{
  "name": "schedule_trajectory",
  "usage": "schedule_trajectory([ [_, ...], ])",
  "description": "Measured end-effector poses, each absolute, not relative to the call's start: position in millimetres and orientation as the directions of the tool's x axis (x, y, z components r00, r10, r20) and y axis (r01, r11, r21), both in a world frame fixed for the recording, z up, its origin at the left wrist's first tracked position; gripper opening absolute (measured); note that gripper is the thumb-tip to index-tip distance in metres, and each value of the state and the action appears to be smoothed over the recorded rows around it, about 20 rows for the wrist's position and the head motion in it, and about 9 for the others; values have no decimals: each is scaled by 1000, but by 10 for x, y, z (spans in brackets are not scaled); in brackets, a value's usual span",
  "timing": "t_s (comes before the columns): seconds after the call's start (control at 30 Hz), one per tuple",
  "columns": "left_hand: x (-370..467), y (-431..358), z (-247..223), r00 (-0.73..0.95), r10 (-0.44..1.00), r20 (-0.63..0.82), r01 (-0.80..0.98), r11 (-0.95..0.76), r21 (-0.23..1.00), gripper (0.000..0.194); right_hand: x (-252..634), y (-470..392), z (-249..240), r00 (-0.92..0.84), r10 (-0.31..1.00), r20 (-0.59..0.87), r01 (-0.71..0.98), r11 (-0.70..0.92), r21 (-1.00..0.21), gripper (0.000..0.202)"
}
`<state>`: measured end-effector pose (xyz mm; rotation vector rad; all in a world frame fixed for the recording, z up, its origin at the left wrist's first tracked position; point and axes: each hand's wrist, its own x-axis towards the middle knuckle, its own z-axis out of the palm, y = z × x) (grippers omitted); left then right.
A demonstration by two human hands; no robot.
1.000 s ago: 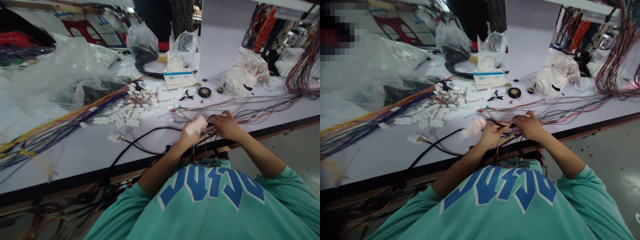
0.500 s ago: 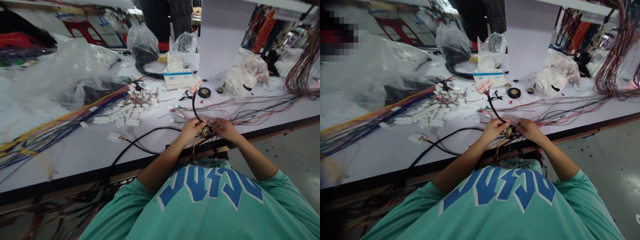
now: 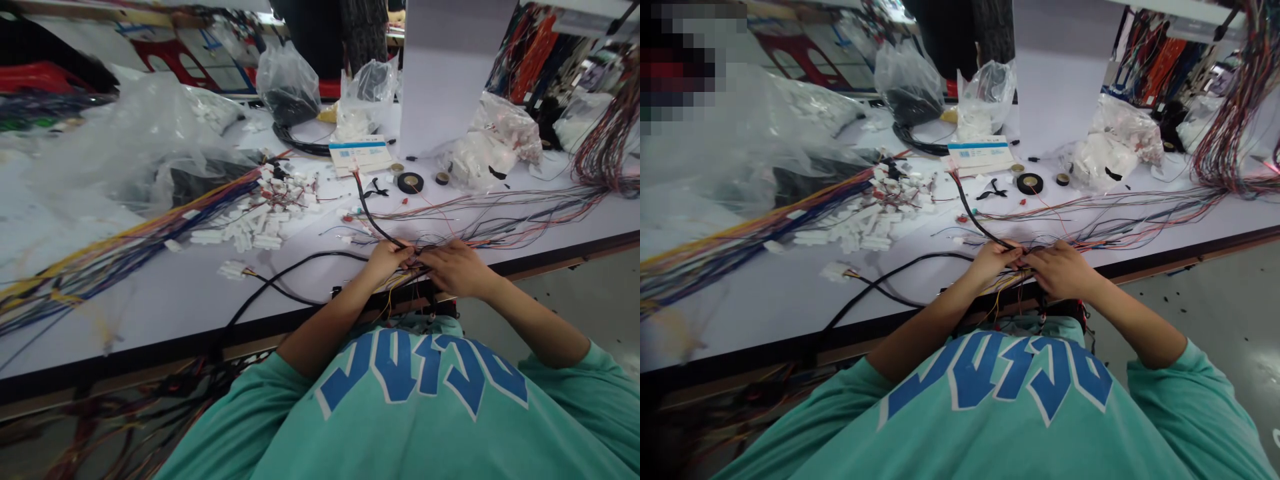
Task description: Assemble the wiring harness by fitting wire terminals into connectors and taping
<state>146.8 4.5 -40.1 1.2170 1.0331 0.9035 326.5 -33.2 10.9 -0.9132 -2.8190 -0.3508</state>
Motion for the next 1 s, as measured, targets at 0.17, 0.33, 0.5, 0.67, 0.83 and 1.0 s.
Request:
schedule_trajectory([
  [0.17,1523,-74,-456,199,956,216,382,-278,881,14,3281,-1,-42,-688,675,267,711,701,58,26],
  [0.33,1538,-124,-411,430,835,342,683,-549,482,20,3226,229,-304,-639,652,407,599,754,-269,25],
  [0.5,1539,-70,-149,704,651,284,660,-748,77,16,3200,291,-417,-596,684,420,364,696,-619,19],
  [0.67,1590,-28,14,671,689,273,687,-717,119,17,3176,281,-404,-533,807,256,281,454,-845,13],
  [0.83,1623,-13,47,633,770,77,728,-626,279,21,3146,292,-448,-426,897,117,359,286,-888,33],
  [1.0,1623,23,157,534,837,-118,830,-491,266,27,3240,226,-535,-290,913,286,592,406,-696,35],
])
